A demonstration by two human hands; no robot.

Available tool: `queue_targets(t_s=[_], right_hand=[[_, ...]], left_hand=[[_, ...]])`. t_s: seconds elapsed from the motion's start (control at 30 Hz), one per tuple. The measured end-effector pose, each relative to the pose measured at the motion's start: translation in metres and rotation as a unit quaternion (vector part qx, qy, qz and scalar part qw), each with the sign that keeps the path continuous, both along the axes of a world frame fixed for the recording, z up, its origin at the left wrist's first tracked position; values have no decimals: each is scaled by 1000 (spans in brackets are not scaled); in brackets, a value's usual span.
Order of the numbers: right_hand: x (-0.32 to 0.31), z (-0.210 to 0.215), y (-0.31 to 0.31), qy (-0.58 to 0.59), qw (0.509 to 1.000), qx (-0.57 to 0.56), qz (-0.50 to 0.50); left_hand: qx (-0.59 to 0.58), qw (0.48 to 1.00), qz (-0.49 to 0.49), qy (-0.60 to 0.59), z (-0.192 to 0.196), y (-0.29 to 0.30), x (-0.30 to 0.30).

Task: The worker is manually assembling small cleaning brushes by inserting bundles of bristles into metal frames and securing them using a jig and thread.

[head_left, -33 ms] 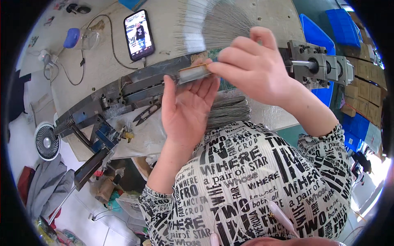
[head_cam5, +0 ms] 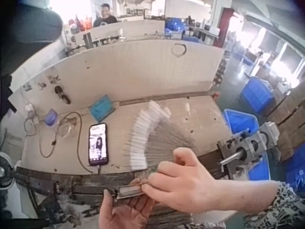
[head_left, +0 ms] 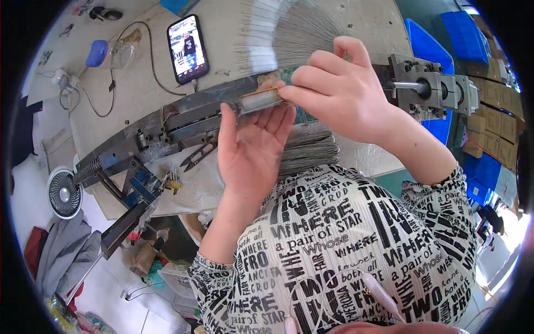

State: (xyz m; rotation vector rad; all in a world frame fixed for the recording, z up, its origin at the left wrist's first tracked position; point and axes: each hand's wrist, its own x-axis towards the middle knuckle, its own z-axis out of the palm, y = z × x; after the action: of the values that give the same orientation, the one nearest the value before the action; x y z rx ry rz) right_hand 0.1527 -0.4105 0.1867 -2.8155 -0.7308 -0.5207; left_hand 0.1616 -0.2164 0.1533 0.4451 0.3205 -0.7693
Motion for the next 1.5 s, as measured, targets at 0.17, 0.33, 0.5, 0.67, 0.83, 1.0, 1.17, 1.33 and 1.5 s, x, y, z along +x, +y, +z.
queue_targets(t_s=[0.17, 0.33, 0.5, 0.67, 0.83, 1.0, 1.17, 1.33, 1.5], right_hand=[[-2, 1, 1, -12, 999, 25, 35], [2, 3, 5, -5, 999, 17, 42], [7, -6, 1, 26, 999, 4, 45], [-1, -12, 2, 38, 997, 70, -11], [-3, -19, -4, 60, 997, 33, -25], [-18, -5, -8, -1, 994, 102, -37], [-70, -10, -23, 175, 948, 260, -52], [-96, -65, -35, 322, 896, 277, -130], [-112, -88, -31, 401, 873, 203, -191]], left_hand=[[20, 1000, 9, 7, 3, 1, -1], [-14, 999, 42, 21, 3, 2, -2], [12, 999, 42, 11, 4, 3, -1], [6, 1000, 4, 11, 11, 7, 2], [38, 999, -12, 13, 17, 4, 7], [39, 999, -19, -10, 7, 7, 6], [125, 992, -31, -8, -31, 6, -4], [251, 952, -137, -110, -27, 33, -28], [321, 924, 205, -8, -51, 169, -72]])
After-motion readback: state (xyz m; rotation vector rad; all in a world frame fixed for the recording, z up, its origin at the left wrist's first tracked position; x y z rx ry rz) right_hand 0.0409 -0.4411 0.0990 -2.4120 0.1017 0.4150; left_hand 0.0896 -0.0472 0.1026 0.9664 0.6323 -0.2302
